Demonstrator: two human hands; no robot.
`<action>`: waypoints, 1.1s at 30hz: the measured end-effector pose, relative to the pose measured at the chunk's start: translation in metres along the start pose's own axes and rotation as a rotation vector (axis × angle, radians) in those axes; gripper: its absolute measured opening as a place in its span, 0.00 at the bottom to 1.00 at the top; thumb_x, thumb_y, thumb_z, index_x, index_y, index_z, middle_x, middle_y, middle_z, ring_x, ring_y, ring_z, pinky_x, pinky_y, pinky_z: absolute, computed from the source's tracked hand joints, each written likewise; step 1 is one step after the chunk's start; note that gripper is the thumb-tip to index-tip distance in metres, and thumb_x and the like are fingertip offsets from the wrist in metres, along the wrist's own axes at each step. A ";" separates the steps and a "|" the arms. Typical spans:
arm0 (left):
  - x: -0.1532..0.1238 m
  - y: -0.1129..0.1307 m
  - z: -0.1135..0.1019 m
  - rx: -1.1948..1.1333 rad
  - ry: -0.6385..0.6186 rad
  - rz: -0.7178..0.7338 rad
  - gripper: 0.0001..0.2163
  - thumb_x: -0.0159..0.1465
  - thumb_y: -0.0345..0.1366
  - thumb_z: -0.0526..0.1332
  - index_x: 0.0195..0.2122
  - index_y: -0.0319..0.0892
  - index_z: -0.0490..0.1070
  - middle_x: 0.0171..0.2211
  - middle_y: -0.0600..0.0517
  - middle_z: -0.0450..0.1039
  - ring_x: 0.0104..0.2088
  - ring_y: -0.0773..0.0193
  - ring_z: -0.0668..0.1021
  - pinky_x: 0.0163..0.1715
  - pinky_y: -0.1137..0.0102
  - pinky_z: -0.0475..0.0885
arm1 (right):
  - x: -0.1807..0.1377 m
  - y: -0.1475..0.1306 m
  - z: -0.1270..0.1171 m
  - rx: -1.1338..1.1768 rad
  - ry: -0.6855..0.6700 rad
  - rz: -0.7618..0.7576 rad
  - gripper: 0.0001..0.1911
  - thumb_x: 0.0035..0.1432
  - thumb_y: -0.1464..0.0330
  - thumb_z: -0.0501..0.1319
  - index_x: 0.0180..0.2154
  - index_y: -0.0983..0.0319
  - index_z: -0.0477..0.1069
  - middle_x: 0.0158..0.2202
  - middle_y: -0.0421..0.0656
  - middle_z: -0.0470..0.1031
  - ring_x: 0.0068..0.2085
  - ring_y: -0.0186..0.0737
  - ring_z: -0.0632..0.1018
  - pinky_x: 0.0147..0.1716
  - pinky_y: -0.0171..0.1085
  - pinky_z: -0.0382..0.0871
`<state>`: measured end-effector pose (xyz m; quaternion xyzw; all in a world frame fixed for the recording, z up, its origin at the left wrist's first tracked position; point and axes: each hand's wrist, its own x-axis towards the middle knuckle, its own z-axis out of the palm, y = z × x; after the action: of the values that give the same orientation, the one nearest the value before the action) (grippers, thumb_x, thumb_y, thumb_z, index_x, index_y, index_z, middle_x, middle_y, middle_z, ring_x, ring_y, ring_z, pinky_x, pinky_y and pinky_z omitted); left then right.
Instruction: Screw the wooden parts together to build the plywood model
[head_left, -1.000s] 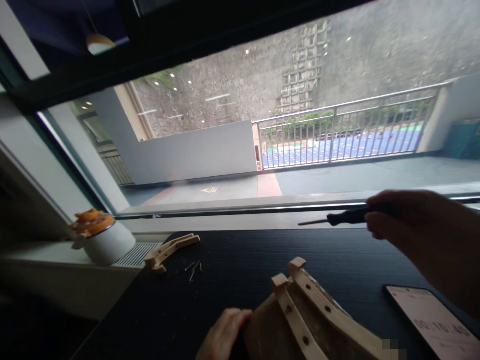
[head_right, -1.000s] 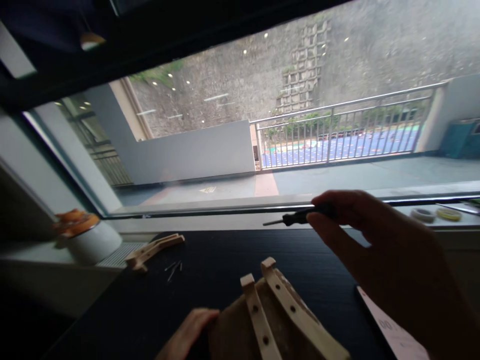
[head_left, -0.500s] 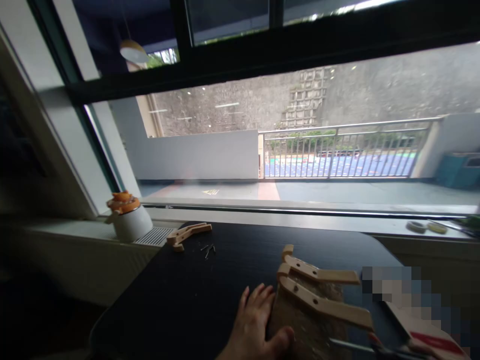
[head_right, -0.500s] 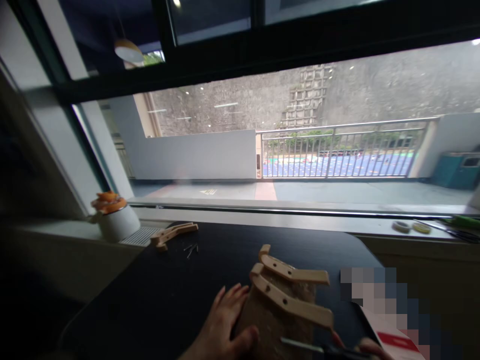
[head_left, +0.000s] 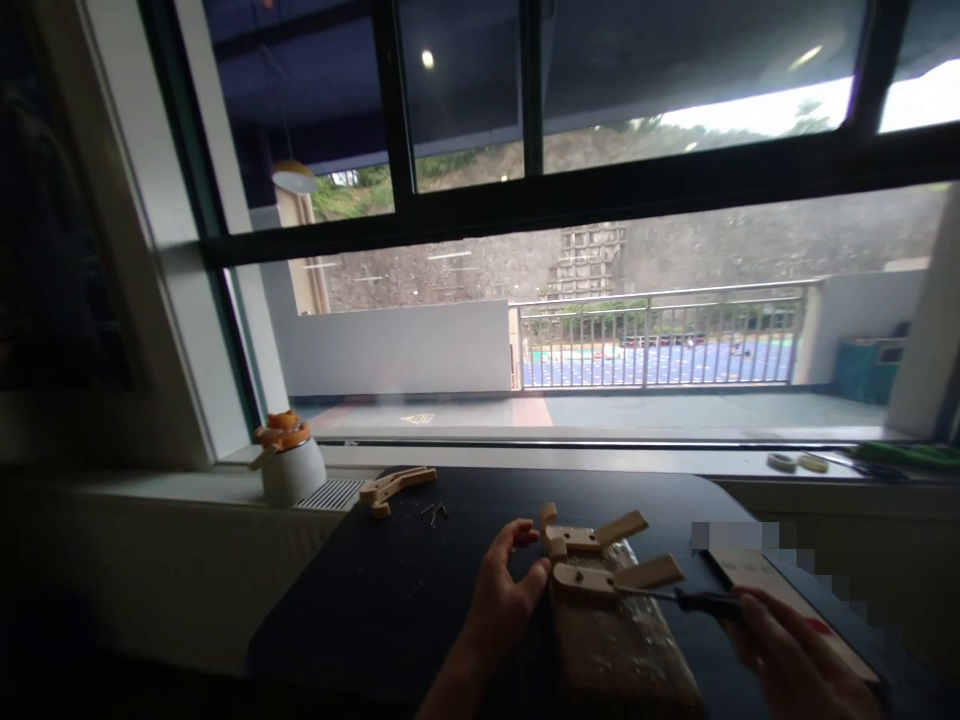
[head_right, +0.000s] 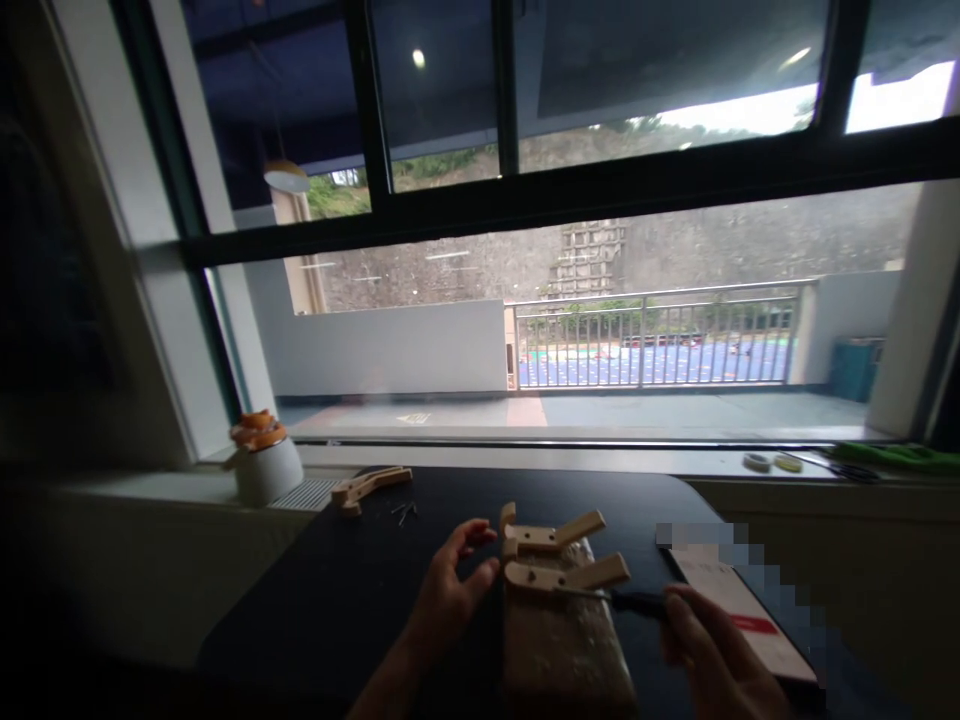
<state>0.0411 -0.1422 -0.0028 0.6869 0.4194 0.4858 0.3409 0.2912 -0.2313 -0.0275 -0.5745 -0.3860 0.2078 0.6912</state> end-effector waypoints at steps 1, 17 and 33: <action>0.004 0.000 0.005 -0.042 -0.006 0.008 0.17 0.57 0.33 0.59 0.48 0.39 0.66 0.45 0.46 0.73 0.48 0.58 0.74 0.51 0.63 0.65 | 0.002 -0.005 -0.001 -0.022 -0.006 -0.040 0.17 0.49 0.52 0.61 0.33 0.57 0.75 0.23 0.42 0.74 0.27 0.46 0.77 0.23 0.37 0.73; -0.004 -0.025 0.030 -0.085 -0.028 0.096 0.19 0.54 0.30 0.61 0.49 0.39 0.67 0.47 0.46 0.72 0.49 0.58 0.73 0.52 0.66 0.66 | 0.028 -0.052 0.036 -0.281 -0.125 -0.374 0.16 0.50 0.56 0.61 0.33 0.61 0.73 0.26 0.43 0.77 0.27 0.43 0.76 0.26 0.37 0.70; -0.008 -0.025 0.033 -0.081 -0.040 0.082 0.17 0.56 0.29 0.59 0.48 0.40 0.67 0.47 0.48 0.72 0.48 0.59 0.73 0.52 0.66 0.66 | 0.035 -0.086 0.079 -0.696 -0.485 -0.656 0.12 0.59 0.61 0.54 0.39 0.60 0.71 0.31 0.44 0.76 0.33 0.43 0.75 0.34 0.40 0.67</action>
<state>0.0651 -0.1411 -0.0378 0.6986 0.3642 0.5021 0.3566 0.2380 -0.1775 0.0678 -0.5544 -0.7400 -0.0325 0.3795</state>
